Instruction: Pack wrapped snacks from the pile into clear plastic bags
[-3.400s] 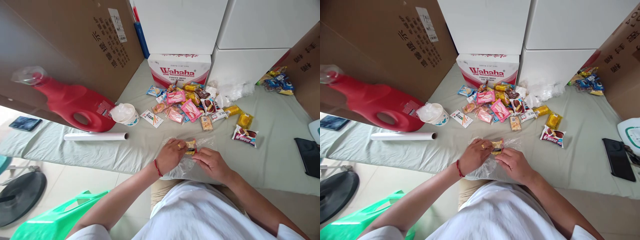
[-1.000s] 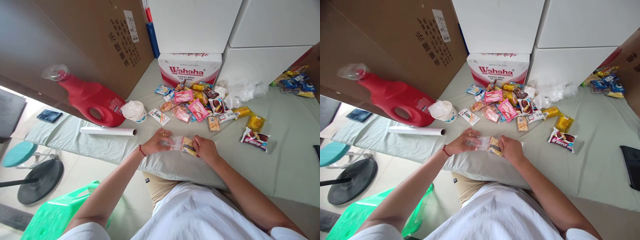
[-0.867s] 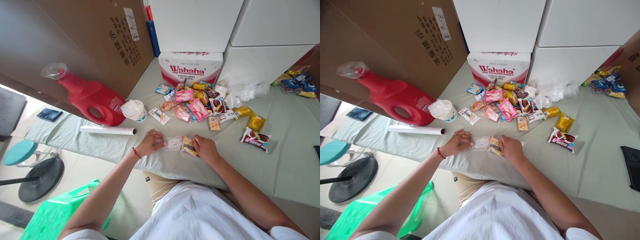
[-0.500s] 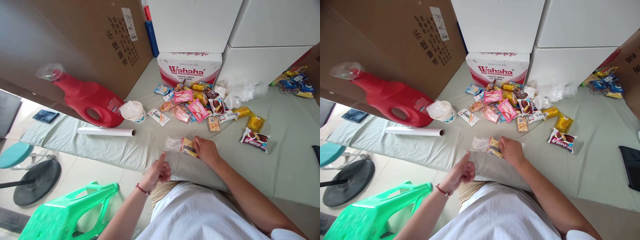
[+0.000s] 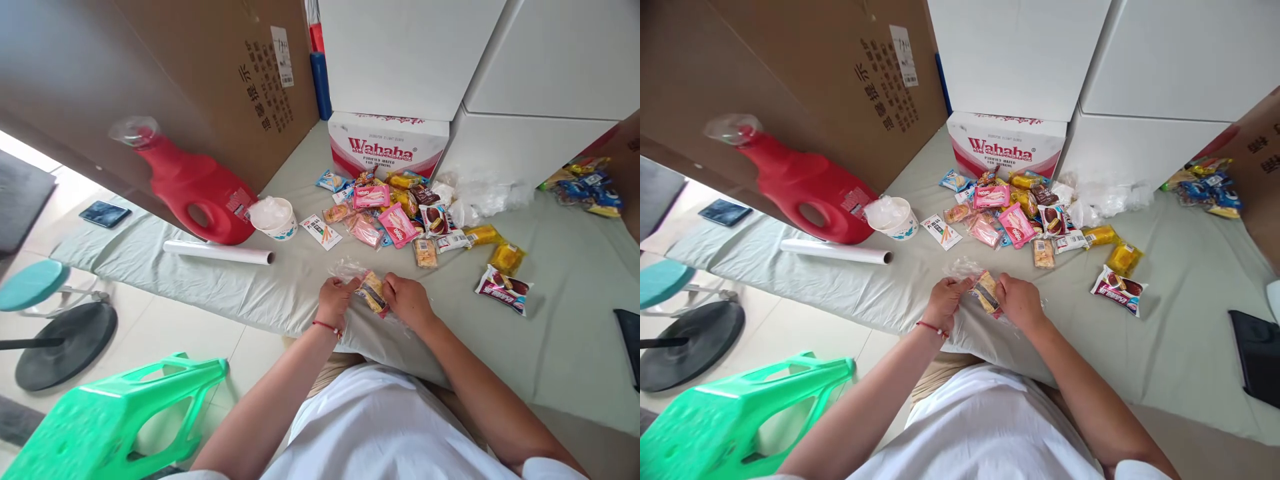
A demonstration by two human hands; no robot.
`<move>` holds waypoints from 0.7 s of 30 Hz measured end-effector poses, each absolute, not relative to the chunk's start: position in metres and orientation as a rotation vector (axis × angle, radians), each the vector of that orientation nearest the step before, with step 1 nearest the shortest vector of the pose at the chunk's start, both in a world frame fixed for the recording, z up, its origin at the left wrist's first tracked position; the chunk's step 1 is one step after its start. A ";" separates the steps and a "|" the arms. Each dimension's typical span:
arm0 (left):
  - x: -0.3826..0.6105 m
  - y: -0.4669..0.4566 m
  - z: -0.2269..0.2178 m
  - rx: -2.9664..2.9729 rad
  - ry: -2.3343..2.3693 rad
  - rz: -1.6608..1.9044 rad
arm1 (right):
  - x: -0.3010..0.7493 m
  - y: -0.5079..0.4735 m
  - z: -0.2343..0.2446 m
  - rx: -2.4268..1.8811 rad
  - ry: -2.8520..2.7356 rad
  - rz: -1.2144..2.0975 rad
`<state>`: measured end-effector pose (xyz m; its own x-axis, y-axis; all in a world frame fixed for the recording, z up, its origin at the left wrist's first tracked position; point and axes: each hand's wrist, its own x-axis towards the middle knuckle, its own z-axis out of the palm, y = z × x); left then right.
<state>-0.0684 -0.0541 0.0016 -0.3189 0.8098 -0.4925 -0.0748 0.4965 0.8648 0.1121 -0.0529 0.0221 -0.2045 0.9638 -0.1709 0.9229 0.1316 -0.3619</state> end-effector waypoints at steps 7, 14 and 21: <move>-0.052 -0.030 0.006 0.816 1.662 1.012 | 0.112 -0.049 0.023 -1.914 -2.273 0.652; -0.036 -0.043 0.022 1.232 1.763 1.043 | 0.111 -0.050 0.023 -1.903 -2.228 0.671; -0.026 -0.104 0.021 2.402 1.492 0.771 | 0.124 -0.042 0.015 -1.790 -2.108 0.871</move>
